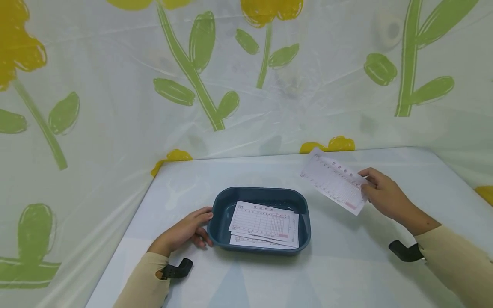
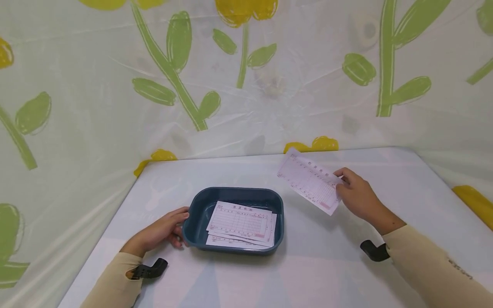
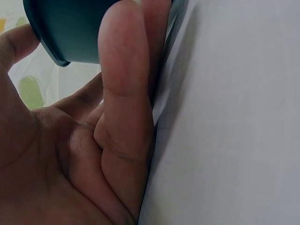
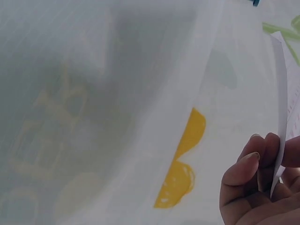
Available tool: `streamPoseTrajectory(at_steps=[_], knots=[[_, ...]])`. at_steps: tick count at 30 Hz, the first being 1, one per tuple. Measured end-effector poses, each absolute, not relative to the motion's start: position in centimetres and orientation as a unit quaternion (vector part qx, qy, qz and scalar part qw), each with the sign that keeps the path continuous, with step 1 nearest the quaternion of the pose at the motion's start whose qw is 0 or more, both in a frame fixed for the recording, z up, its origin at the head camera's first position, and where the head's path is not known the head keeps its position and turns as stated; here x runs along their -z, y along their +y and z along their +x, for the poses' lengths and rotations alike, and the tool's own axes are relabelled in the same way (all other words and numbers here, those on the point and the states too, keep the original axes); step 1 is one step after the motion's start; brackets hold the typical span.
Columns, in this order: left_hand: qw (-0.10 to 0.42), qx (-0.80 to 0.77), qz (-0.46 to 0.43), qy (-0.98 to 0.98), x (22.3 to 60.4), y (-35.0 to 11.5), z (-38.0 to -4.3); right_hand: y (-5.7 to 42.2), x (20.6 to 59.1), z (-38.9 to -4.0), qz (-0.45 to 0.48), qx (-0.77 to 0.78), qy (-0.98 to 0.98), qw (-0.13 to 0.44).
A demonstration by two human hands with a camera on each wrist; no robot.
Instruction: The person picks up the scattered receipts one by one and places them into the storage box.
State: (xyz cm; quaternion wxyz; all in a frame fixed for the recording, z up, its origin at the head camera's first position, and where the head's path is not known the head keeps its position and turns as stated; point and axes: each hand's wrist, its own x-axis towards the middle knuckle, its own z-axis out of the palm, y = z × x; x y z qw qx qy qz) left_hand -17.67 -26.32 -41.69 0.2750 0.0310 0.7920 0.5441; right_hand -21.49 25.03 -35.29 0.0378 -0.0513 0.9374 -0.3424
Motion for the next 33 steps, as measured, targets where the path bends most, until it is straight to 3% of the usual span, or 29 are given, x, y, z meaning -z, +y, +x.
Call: streamPoseTrajectory(at_steps=[33], knots=[[0.278, -0.542, 0.033, 0.793, 41.7, -26.3, -17.8, 16.8, 35.5, -20.0, -0.139, 0.435, 0.888, 0.057]])
